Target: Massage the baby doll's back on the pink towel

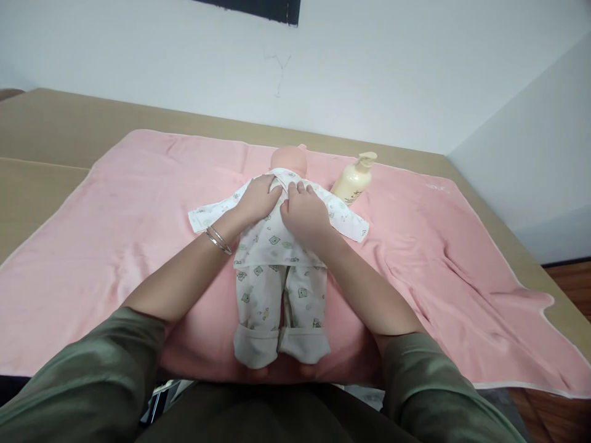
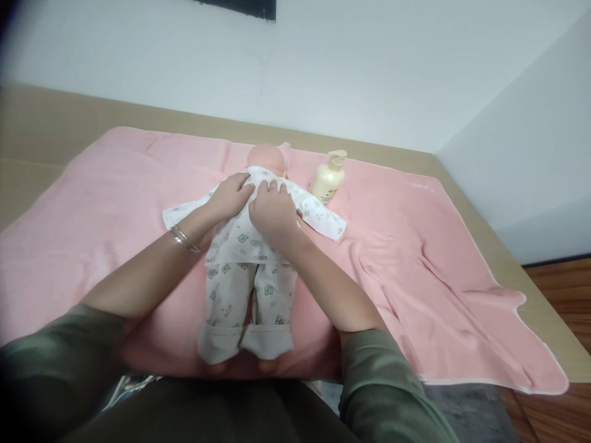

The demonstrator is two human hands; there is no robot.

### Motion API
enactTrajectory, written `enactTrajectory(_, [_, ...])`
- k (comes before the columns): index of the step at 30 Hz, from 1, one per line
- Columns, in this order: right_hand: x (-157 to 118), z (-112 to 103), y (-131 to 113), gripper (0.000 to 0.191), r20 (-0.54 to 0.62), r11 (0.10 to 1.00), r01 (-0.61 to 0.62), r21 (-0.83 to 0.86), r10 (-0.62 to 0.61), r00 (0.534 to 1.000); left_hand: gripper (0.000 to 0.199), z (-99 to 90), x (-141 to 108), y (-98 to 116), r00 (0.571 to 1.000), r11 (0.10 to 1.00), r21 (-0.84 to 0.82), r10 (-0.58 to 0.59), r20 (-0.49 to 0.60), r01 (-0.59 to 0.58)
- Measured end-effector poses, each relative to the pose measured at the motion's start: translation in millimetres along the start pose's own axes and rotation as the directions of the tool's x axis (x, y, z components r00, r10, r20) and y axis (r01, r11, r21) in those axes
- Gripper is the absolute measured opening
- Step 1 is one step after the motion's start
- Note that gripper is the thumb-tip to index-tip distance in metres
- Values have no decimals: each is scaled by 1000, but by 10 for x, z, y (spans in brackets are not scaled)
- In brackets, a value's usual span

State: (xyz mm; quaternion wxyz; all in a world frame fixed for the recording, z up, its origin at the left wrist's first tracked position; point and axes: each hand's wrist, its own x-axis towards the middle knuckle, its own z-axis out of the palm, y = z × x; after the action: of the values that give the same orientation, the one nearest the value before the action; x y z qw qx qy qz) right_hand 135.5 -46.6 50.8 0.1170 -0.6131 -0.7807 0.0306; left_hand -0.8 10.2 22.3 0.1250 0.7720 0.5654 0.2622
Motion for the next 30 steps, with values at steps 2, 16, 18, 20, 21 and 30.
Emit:
enactTrajectory(2, [50,-9,72,54,-3,999,10,46,-10,1000,34,34,-28,29,1000,999,44,8,-14,-7])
enactTrajectory(16, [49,33,68,62,-9,996,-9,90,9,1000,38,28,-28,35,999,999,39,-14,-29,15])
enactTrajectory(18, [37,56,44,61,-23,996,-10,91,12,1000,38,34,-17,21,999,999,25,-28,-38,29])
enactTrajectory(20, [95,91,107,62,-29,993,-4,121,7,1000,39,52,-58,69,998,996,78,-29,-52,33])
enactTrajectory(21, [143,110,162,63,-25,990,1,143,3,1000,41,64,-96,111,998,993,118,-24,-57,31])
enactTrajectory(30, [299,140,363,63,-26,981,-8,193,13,1000,43,93,-285,315,992,974,203,117,-50,-104])
